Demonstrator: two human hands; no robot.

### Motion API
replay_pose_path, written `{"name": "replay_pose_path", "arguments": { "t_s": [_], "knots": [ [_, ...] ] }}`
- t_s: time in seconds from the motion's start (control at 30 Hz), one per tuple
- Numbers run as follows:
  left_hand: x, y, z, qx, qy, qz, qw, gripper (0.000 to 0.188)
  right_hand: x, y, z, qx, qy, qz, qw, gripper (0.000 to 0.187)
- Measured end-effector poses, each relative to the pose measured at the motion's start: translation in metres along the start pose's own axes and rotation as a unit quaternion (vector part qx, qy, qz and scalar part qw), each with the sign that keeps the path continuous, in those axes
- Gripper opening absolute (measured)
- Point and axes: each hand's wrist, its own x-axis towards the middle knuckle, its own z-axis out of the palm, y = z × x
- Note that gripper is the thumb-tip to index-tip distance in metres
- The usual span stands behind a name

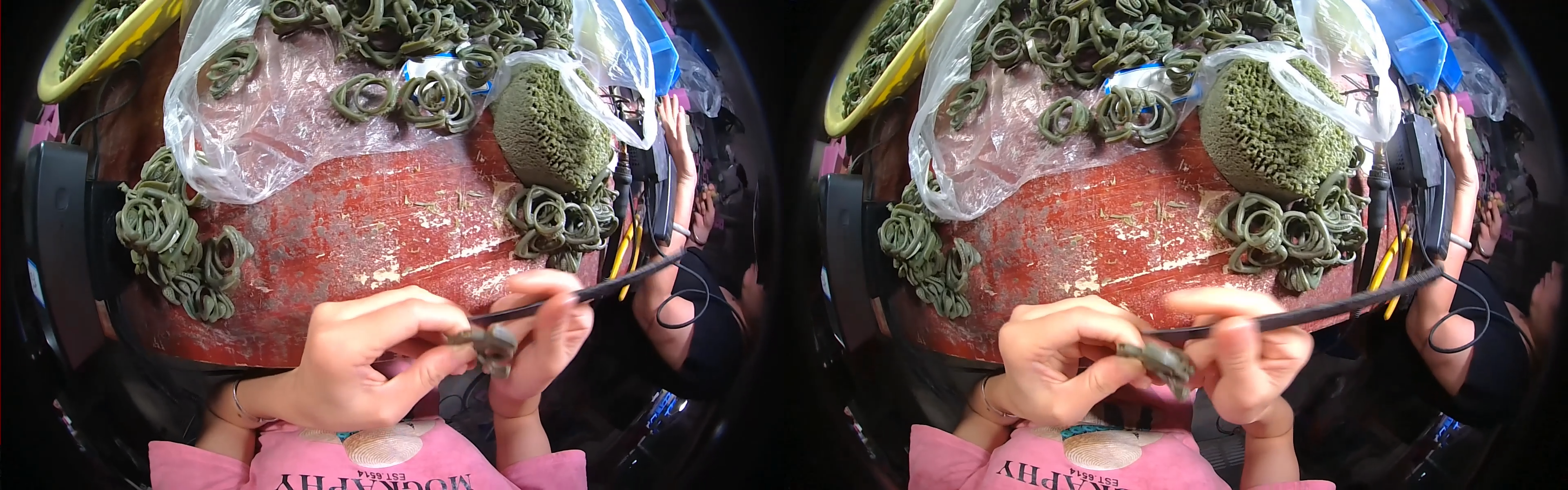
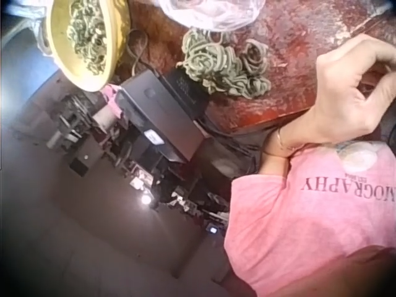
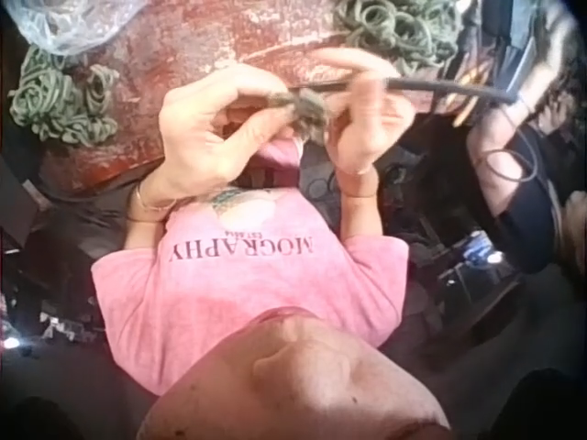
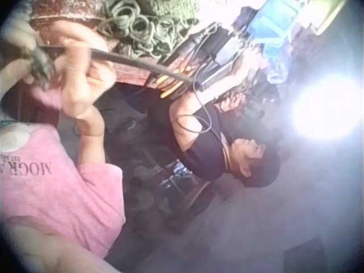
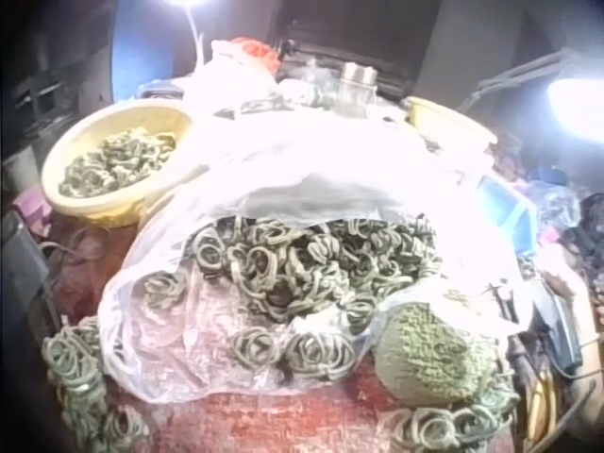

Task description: Manually assembling and trimming green wax wicks or components using a small blade and heating tool.

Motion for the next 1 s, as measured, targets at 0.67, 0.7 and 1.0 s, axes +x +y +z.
{"name": "replay_pose_path", "arguments": {
  "t_s": [0.67, 0.7, 1.0],
  "knots": [
    [-0.002, 0.002, 0.010, -0.071, 0.068, -0.062, 0.993, 0.011, -0.007, 0.011, -0.019, -0.040, -0.026, -0.159, 0.986, 0.045],
    [-0.002, 0.001, 0.010, -0.072, 0.073, -0.063, 0.993, 0.011, -0.006, 0.010, -0.019, -0.055, -0.031, -0.157, 0.986, 0.045],
    [-0.003, 0.002, 0.009, -0.076, 0.073, -0.068, 0.992, 0.011, -0.005, 0.015, -0.025, -0.032, -0.048, -0.188, 0.981, 0.048]
  ]
}}
